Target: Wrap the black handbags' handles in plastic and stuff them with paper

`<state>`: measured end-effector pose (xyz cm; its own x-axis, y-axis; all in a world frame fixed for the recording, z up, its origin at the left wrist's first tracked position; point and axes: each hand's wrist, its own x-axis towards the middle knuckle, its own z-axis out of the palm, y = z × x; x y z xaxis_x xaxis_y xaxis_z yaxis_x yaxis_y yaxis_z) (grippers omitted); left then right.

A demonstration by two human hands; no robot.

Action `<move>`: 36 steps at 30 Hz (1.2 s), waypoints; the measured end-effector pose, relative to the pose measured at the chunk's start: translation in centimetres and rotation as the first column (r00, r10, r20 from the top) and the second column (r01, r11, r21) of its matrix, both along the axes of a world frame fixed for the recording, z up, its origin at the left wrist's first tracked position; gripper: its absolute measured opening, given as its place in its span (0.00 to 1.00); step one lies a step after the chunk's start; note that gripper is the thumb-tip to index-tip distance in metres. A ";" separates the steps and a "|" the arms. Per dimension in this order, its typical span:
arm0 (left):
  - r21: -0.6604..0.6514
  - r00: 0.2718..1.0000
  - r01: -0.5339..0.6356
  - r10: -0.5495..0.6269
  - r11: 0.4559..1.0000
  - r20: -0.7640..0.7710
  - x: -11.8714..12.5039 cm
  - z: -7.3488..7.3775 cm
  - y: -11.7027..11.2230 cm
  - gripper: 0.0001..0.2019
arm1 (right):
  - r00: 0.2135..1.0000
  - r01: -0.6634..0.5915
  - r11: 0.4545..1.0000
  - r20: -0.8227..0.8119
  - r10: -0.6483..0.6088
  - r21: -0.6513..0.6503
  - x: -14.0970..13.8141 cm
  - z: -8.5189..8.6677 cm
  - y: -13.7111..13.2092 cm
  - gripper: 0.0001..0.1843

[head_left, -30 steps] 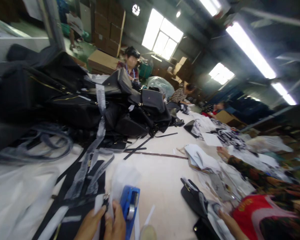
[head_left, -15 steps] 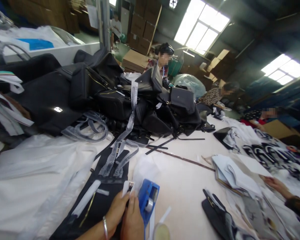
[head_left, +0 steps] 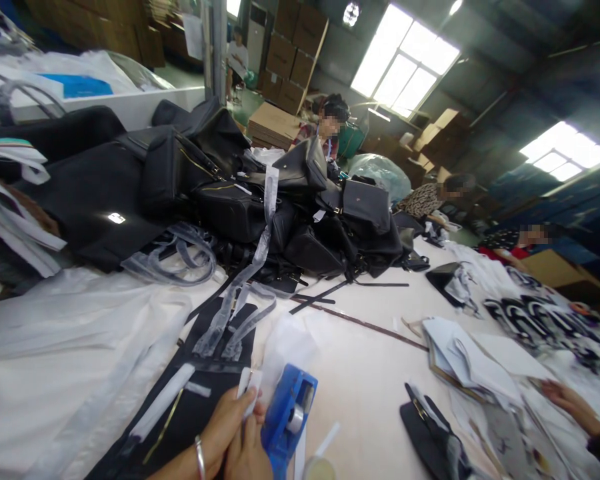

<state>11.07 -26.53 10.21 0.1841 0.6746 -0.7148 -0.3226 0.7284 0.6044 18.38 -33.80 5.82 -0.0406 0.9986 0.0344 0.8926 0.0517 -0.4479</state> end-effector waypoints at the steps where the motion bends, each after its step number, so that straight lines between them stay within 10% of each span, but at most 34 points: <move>1: 0.009 1.000 0.010 -0.010 1.000 -0.001 -0.1 -0.1 0.1 0.24 | 0.992 -0.019 1.000 -0.127 0.020 0.012 1.1 1.1 0.3 0.20; 6: 0.201 0.966 0.180 -0.211 0.963 0.147 -0.1 0.0 0.3 0.22 | 0.838 0.161 0.978 -0.504 -0.207 -0.135 7.0 7.3 5.1 0.14; 9: 0.287 0.926 0.297 -0.348 0.911 0.148 0.0 0.0 0.4 0.23 | 0.787 0.033 0.955 -0.581 -0.207 -0.296 8.2 8.8 7.9 0.14; 13: 0.291 0.906 0.386 -0.420 0.875 0.061 0.6 -0.4 0.4 0.24 | 0.793 -0.014 0.943 -0.578 -0.192 -0.332 7.9 8.0 8.9 0.11; 18: 0.287 0.972 0.226 -0.194 0.931 -0.135 2.4 -1.3 -0.5 0.25 | 0.797 0.149 0.936 -0.522 -0.304 -0.319 7.5 7.0 8.5 0.10; 25: 0.290 0.978 0.208 -0.196 0.934 -0.071 2.2 -1.2 -0.4 0.21 | 0.479 -0.036 0.864 -0.768 -0.426 -0.502 8.5 6.3 7.7 0.16; 36: 0.461 0.880 0.343 -0.108 0.818 -0.463 2.0 -0.9 -1.8 0.16 | 0.272 0.226 0.779 -0.730 -0.627 -0.585 7.1 4.2 6.9 0.11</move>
<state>13.04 -28.34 9.28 0.1580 0.9357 -0.3153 0.1647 0.2899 0.9428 25.49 -26.94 10.01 0.2470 0.8029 -0.5425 -0.1642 -0.5170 -0.8401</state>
